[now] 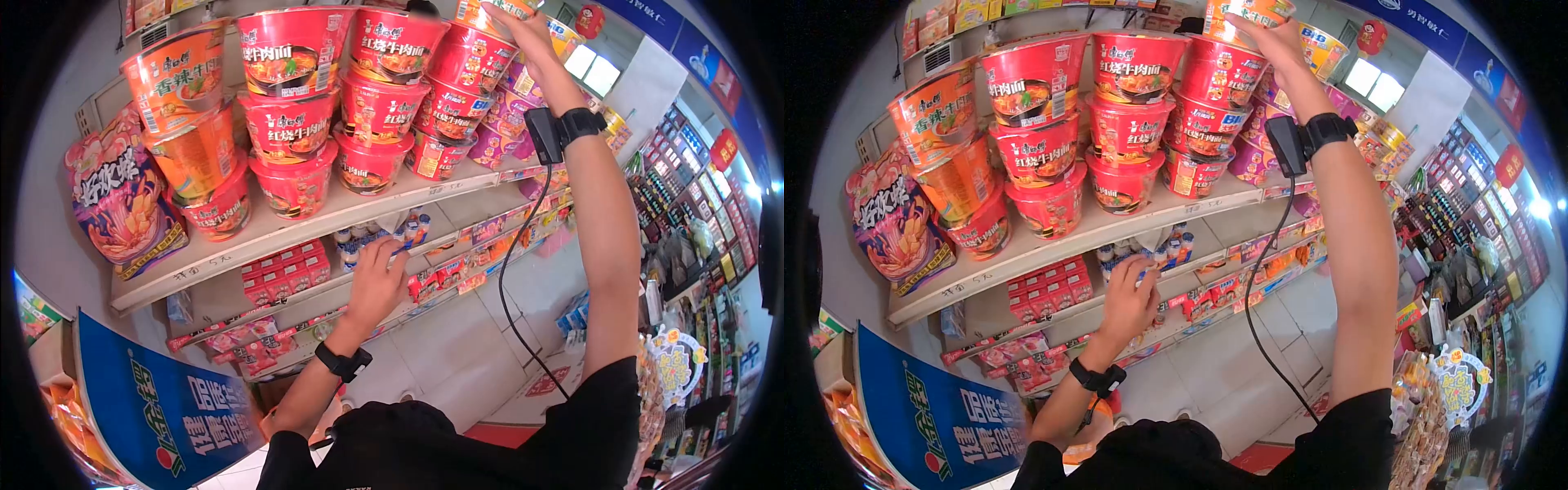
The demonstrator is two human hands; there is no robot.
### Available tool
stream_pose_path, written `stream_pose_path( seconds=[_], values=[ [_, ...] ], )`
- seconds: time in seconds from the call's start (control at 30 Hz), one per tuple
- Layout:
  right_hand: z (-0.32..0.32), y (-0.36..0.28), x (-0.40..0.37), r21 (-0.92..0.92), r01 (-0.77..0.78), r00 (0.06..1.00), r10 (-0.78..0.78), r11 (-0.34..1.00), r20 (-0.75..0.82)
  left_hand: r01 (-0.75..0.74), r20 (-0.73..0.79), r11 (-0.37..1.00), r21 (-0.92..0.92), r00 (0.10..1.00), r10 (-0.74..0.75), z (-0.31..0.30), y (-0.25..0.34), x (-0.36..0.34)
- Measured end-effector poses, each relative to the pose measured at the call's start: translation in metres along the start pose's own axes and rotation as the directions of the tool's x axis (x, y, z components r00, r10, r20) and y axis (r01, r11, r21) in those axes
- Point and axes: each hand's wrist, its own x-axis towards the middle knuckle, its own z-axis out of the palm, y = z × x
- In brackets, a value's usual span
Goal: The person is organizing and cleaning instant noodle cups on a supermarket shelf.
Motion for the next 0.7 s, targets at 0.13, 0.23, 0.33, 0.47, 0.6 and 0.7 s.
stream_pose_path(
  seconds=[0.13, 0.23, 0.33, 0.47, 0.6, 0.7],
  values=[
    [-0.017, 0.008, 0.003, 0.223, 0.061, 0.982, -0.019, 0.973, -0.186, 0.008, -0.023, 0.999, 0.032, 1.0, -0.008, -0.005, -0.003, 0.003],
    [-0.039, -0.016, -0.033, 0.225, 0.01, 0.963, 0.051, 0.974, -0.264, 0.008, -0.036, 1.0, 0.024, 0.999, -0.007, -0.013, -0.005, 0.013],
    [-0.068, -0.013, -0.086, 0.079, -0.03, 0.947, 0.054, 0.996, -0.316, 0.013, -0.053, 1.0, -0.014, 0.998, -0.013, -0.012, -0.004, 0.026],
    [-0.086, 0.009, -0.178, -0.041, -0.161, 0.935, 0.139, 0.986, -0.327, -0.048, -0.072, 0.998, -0.042, 0.996, 0.045, -0.002, -0.001, 0.056],
    [-0.087, 0.047, -0.269, 0.075, -0.321, 0.885, 0.327, 0.944, -0.333, -0.18, -0.13, 0.984, 0.002, 0.975, 0.179, 0.007, 0.011, 0.114],
    [-0.085, 0.067, -0.329, 0.153, -0.402, 0.835, 0.43, 0.903, -0.344, -0.228, -0.219, 0.968, 0.103, 0.944, 0.245, 0.02, 0.021, 0.17]
  ],
)
